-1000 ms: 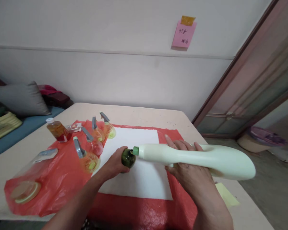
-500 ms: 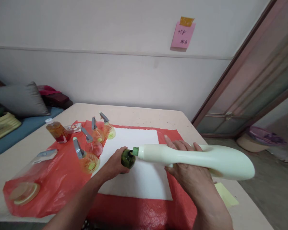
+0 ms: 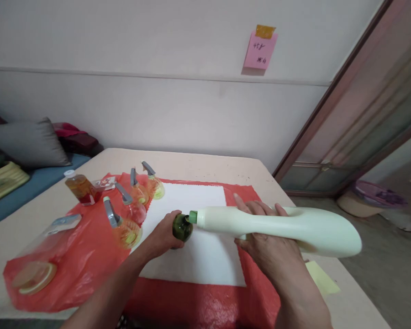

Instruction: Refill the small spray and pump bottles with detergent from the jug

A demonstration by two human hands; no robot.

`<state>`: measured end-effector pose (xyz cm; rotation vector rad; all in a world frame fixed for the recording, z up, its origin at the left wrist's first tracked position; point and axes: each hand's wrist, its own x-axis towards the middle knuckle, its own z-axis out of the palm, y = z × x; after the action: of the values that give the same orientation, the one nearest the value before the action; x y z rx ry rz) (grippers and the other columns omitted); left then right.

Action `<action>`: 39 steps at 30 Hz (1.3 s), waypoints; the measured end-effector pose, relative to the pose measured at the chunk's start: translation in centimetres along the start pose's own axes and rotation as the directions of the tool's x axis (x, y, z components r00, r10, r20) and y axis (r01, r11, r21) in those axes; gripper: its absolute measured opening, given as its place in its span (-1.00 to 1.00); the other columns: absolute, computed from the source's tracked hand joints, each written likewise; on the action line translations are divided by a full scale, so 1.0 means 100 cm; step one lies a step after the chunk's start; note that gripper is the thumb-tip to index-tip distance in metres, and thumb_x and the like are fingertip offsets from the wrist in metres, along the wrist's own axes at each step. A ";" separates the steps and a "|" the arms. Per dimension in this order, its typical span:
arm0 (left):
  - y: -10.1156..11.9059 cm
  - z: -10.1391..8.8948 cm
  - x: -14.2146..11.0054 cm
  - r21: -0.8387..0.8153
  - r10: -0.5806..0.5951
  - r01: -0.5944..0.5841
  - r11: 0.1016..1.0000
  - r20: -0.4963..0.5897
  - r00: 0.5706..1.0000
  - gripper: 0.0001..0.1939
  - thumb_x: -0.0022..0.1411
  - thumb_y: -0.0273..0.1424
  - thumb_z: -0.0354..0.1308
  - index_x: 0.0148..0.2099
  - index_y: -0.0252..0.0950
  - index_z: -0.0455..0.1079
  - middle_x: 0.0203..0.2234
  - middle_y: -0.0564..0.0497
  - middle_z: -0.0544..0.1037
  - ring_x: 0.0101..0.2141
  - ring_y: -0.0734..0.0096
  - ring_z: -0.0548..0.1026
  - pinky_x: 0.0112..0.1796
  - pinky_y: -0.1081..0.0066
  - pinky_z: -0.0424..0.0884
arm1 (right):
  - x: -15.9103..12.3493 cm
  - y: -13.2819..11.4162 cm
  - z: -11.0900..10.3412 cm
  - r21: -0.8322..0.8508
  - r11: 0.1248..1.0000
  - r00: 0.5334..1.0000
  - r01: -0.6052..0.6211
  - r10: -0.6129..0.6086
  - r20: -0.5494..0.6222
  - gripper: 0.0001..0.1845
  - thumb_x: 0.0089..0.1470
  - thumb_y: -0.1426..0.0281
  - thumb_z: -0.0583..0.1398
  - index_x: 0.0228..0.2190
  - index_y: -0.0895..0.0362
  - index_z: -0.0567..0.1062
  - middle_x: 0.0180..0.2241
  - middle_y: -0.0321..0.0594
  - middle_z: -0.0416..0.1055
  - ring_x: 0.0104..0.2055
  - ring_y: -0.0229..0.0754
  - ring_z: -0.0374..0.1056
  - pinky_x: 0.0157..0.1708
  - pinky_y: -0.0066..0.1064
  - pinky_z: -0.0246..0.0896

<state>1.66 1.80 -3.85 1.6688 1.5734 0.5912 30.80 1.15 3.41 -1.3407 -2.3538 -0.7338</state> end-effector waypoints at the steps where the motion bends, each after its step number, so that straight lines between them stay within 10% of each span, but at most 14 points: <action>1: 0.000 0.000 0.000 0.006 -0.002 0.002 1.000 0.002 1.000 -0.27 -0.21 -0.45 0.32 0.07 -0.17 0.22 -0.03 -0.07 0.39 -0.04 0.09 0.38 -0.12 0.30 0.32 | 0.000 -0.001 -0.001 0.001 1.000 1.000 -0.004 0.004 0.001 -0.21 0.13 0.30 0.23 0.32 0.12 0.10 -0.01 0.00 0.43 0.05 0.11 0.35 0.22 0.13 0.01; 39: -0.004 0.002 0.002 -0.021 0.015 -0.015 1.000 -0.005 1.000 -0.27 -0.21 -0.46 0.33 0.07 -0.16 0.23 -0.07 -0.05 0.40 -0.09 0.14 0.40 -0.20 0.34 0.36 | 0.001 -0.002 -0.003 0.003 1.000 1.000 -0.012 0.012 0.013 -0.26 0.11 0.34 0.21 0.28 0.13 0.15 -0.02 -0.01 0.43 0.03 0.09 0.35 0.23 0.13 0.00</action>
<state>1.58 1.92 -4.38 1.6660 1.5543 0.6181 30.60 0.97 3.61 -1.3606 -2.3541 -0.7201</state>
